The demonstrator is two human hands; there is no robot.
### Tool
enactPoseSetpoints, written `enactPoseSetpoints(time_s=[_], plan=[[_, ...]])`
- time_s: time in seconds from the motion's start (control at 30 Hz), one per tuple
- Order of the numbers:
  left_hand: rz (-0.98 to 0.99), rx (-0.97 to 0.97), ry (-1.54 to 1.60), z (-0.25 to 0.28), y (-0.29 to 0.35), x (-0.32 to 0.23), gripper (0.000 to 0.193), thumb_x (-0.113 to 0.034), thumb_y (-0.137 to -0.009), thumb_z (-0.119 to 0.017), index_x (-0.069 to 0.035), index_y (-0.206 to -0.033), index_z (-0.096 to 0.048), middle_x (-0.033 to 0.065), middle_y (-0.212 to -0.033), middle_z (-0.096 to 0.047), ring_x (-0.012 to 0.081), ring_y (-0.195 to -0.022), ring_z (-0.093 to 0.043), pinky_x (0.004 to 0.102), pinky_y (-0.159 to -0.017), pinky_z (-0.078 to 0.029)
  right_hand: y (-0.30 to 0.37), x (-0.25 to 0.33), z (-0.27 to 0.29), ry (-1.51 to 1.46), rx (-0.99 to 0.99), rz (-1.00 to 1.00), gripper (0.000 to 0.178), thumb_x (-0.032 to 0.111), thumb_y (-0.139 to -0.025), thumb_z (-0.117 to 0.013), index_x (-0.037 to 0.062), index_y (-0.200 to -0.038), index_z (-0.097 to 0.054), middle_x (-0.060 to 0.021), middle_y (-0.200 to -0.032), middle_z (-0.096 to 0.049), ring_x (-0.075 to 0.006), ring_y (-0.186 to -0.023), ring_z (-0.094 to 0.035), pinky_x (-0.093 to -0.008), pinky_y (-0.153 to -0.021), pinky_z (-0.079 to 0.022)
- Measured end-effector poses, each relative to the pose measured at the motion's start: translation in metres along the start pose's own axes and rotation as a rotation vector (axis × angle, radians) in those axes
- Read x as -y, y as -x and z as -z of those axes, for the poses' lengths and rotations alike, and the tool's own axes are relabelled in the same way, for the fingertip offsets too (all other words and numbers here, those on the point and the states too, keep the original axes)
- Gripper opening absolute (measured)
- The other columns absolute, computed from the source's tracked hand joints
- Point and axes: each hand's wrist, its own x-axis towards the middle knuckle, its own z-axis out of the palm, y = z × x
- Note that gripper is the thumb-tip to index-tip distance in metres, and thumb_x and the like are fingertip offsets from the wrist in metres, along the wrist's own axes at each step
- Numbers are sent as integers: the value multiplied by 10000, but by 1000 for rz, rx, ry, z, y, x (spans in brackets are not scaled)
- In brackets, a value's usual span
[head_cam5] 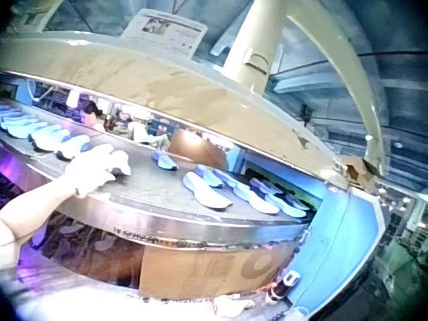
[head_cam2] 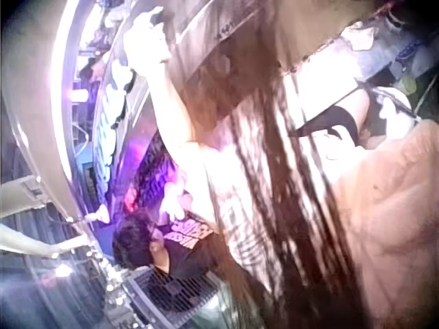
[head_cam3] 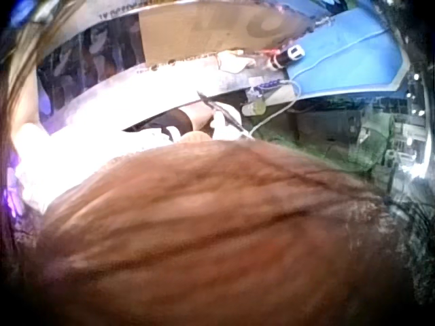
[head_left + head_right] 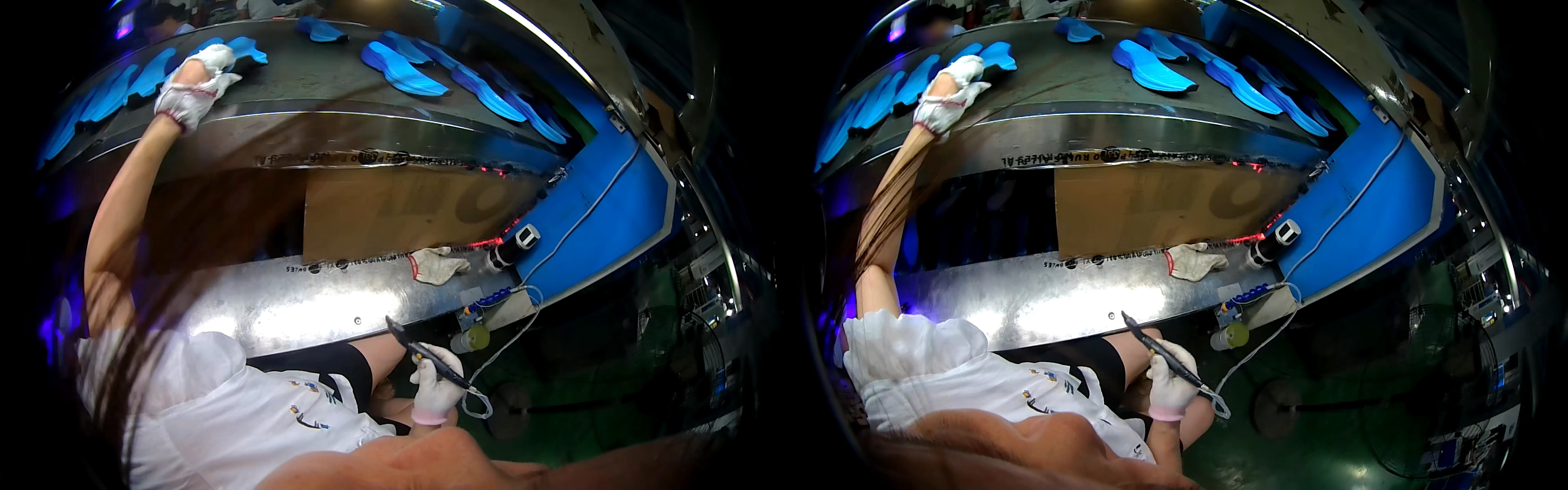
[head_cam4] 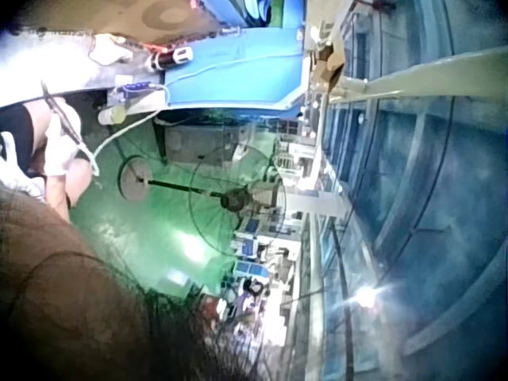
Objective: The person applies adhesive to blue shoe outsoles using a brush-tipped applicator and places the treated outsoles onto a moving conveyor belt.
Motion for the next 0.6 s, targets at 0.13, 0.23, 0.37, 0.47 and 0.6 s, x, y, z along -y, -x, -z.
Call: enactPoseSetpoints(time_s=[0.13,0.23,0.37,0.47,0.6], plan=[[192,-155,859,44,34,-107,246,-9,-831,-722,-31,-1068,-657,124,-1223,-619,213,-975,-645,334,-798,-549,0,-3,-2,-230,-181,-111,237,4,-893,-595,-74,-1116,-577,-153,-922,-685,-93,-541,-592,-182,-520,-492],[-189,-146,584,30,85,-190,367,94,-717,-719,-86,-1035,-689,100,-1157,-652,268,-1074,-633,390,-909,-525,-1,-9,4,-203,-394,-145,229,-75,-866,-592,-67,-1095,-591,-146,-913,-683,-82,-568,-598,-173,-526,-498],[16,498,1438,10,185,-261,310,-85,-689,-795,-48,-972,-672,122,-1009,-652,352,-968,-634,453,-829,-528,1,-11,10,-189,-327,-161,235,-51,-886,-591,-48,-1120,-566,-153,-910,-675,-85,-560,-592,-170,-483,-484],[-387,125,1438,-56,257,-328,362,-92,-664,-876,-64,-911,-613,142,-1047,-641,345,-1028,-628,431,-847,-532,-1,-4,9,-184,-456,-169,214,-38,-890,-595,-43,-1103,-575,-121,-863,-654,-97,-591,-583,-188,-491,-477],[119,635,1428,-58,292,-327,251,-102,-743,-795,-67,-947,-653,167,-1210,-598,336,-1157,-584,404,-854,-534,4,-13,14,-184,-513,-160,162,-7,-894,-607,-21,-1053,-576,-41,-765,-573,-83,-581,-534,-215,-479,-453]])
